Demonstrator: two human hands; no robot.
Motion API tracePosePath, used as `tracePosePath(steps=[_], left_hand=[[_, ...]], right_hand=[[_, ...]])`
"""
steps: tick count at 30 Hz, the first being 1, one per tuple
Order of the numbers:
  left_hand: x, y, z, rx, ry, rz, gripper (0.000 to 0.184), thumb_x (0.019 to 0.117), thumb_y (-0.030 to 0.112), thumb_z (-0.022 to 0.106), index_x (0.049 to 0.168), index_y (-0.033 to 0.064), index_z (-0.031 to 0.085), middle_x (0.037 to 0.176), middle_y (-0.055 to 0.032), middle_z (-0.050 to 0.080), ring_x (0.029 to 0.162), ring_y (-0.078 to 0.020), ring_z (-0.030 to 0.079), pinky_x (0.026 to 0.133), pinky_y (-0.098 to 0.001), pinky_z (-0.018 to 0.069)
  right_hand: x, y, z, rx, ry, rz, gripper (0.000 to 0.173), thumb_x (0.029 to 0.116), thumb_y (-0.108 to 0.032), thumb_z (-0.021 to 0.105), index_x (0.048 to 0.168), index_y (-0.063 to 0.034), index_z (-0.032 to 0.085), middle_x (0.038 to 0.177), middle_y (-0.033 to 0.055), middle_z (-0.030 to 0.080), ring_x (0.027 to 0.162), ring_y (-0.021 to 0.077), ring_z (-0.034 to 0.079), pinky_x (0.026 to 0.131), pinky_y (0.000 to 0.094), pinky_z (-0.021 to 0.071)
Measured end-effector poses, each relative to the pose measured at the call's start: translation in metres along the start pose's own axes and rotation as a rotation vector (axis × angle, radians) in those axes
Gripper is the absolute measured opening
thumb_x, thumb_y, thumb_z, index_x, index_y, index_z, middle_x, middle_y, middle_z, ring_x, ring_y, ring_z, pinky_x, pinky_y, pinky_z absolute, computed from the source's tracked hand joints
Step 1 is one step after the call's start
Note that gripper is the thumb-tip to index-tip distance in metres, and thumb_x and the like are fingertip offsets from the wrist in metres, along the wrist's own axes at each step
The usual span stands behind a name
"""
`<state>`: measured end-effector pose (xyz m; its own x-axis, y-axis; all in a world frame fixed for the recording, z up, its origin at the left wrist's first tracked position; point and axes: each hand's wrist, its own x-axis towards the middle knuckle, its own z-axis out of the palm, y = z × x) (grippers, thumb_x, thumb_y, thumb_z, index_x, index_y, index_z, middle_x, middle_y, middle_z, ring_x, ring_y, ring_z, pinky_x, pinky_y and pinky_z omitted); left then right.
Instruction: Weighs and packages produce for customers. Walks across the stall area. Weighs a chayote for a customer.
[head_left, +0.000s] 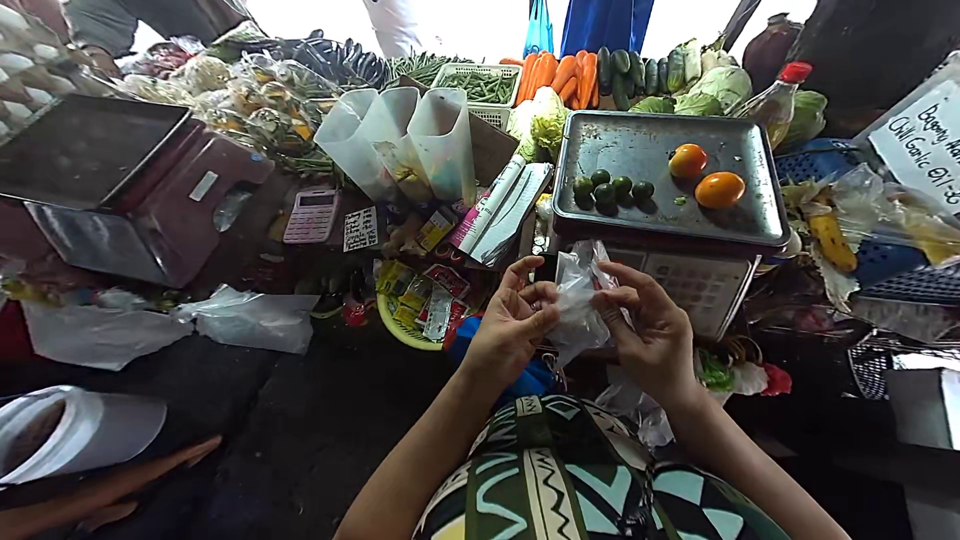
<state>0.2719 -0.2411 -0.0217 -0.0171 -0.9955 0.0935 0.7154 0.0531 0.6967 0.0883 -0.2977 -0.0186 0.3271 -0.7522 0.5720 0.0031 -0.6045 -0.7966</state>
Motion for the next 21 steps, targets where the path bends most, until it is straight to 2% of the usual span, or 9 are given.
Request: tracePosePath(steps=[4, 7, 9, 12, 14, 16, 17, 19, 21], left_hand=[[-0.004, 0.002, -0.012, -0.155, -0.277, 0.101, 0.04, 0.0909, 0.008, 0.07, 0.128, 0.0199, 0.063, 0.11, -0.001, 0.07, 0.101, -0.0114, 0.068, 0.091, -0.0296, 0.0565], [-0.004, 0.013, -0.02, 0.544, -0.179, 0.332, 0.009, 0.0925, 0.012, 0.071, 0.093, 0.0198, 0.075, 0.095, 0.0094, 0.063, 0.09, 0.0027, 0.058, 0.079, -0.0145, 0.0495], [-0.006, 0.019, -0.025, 1.187, 0.043, 0.496, 0.013, 0.0914, 0.011, 0.067, 0.09, 0.0157, 0.079, 0.096, -0.0004, 0.059, 0.085, -0.0005, 0.055, 0.074, -0.0154, 0.0483], [-0.014, 0.03, -0.024, 1.7, 0.299, 0.494, 0.028, 0.0889, 0.008, 0.063, 0.111, 0.0152, 0.078, 0.116, -0.0133, 0.06, 0.083, -0.0123, 0.061, 0.067, -0.026, 0.0551], [-0.024, 0.045, -0.021, 1.871, 0.383, 0.341, 0.045, 0.0857, -0.001, 0.061, 0.128, 0.0111, 0.071, 0.133, -0.0187, 0.061, 0.106, -0.0336, 0.066, 0.082, -0.0507, 0.058], [-0.031, 0.06, -0.027, 1.957, 0.473, 0.231, 0.049, 0.0877, -0.004, 0.059, 0.133, 0.0115, 0.069, 0.136, -0.0175, 0.063, 0.115, -0.0417, 0.063, 0.089, -0.0606, 0.0536], [-0.035, 0.065, -0.031, 1.988, 0.517, 0.196, 0.046, 0.0902, -0.002, 0.057, 0.133, 0.0115, 0.069, 0.135, -0.0171, 0.063, 0.116, -0.0425, 0.063, 0.091, -0.0616, 0.0526], [-0.039, 0.073, -0.037, 2.008, 0.606, 0.191, 0.036, 0.0956, 0.009, 0.056, 0.128, 0.0092, 0.071, 0.131, -0.0167, 0.066, 0.114, -0.0412, 0.065, 0.091, -0.0616, 0.0526], [-0.04, 0.075, -0.041, 1.989, 0.676, 0.259, 0.028, 0.0997, 0.022, 0.06, 0.119, 0.0065, 0.074, 0.122, -0.0169, 0.07, 0.103, -0.0376, 0.069, 0.085, -0.0585, 0.0555]], right_hand=[[0.008, -0.005, -0.003, 0.233, 0.176, 0.326, 0.025, 0.0984, 0.001, 0.057, 0.123, -0.0054, 0.058, 0.092, -0.0023, 0.074, 0.082, 0.0055, 0.072, 0.08, 0.0239, 0.0621], [0.016, -0.011, -0.012, 0.734, 0.131, 0.68, 0.015, 0.107, -0.005, 0.043, 0.115, -0.0077, 0.055, 0.092, 0.0052, 0.07, 0.08, 0.0136, 0.072, 0.078, 0.0325, 0.063], [0.019, -0.014, -0.021, 0.782, -0.052, 0.601, 0.016, 0.1055, -0.009, 0.047, 0.11, -0.0089, 0.062, 0.091, 0.0038, 0.071, 0.079, 0.0105, 0.071, 0.077, 0.0301, 0.0618], [0.041, -0.018, -0.042, 0.02, -0.171, 0.149, 0.018, 0.1009, -0.014, 0.06, 0.118, -0.0099, 0.064, 0.095, -0.0027, 0.07, 0.083, 0.0045, 0.067, 0.077, 0.0238, 0.0585], [0.072, -0.015, -0.068, -0.62, -0.104, 0.002, 0.034, 0.1001, -0.028, 0.063, 0.129, -0.0096, 0.065, 0.118, 0.0084, 0.068, 0.108, 0.0217, 0.066, 0.092, 0.0439, 0.0567], [0.11, -0.001, -0.092, -0.943, -0.096, 0.099, 0.049, 0.1006, -0.036, 0.062, 0.144, -0.0141, 0.057, 0.143, 0.0242, 0.053, 0.127, 0.0483, 0.052, 0.098, 0.0685, 0.0434], [0.127, 0.011, -0.1, -1.026, -0.116, 0.177, 0.056, 0.0995, -0.042, 0.064, 0.15, -0.0206, 0.052, 0.149, 0.0274, 0.046, 0.13, 0.0546, 0.047, 0.096, 0.0733, 0.0414], [0.15, 0.033, -0.105, -1.11, -0.193, 0.282, 0.059, 0.0992, -0.046, 0.065, 0.153, -0.0266, 0.05, 0.141, 0.0313, 0.051, 0.118, 0.0575, 0.055, 0.087, 0.074, 0.0462], [0.164, 0.039, -0.101, -1.068, -0.249, 0.348, 0.048, 0.102, -0.038, 0.062, 0.146, -0.0194, 0.056, 0.127, 0.0328, 0.058, 0.109, 0.0552, 0.061, 0.084, 0.0723, 0.0479]])
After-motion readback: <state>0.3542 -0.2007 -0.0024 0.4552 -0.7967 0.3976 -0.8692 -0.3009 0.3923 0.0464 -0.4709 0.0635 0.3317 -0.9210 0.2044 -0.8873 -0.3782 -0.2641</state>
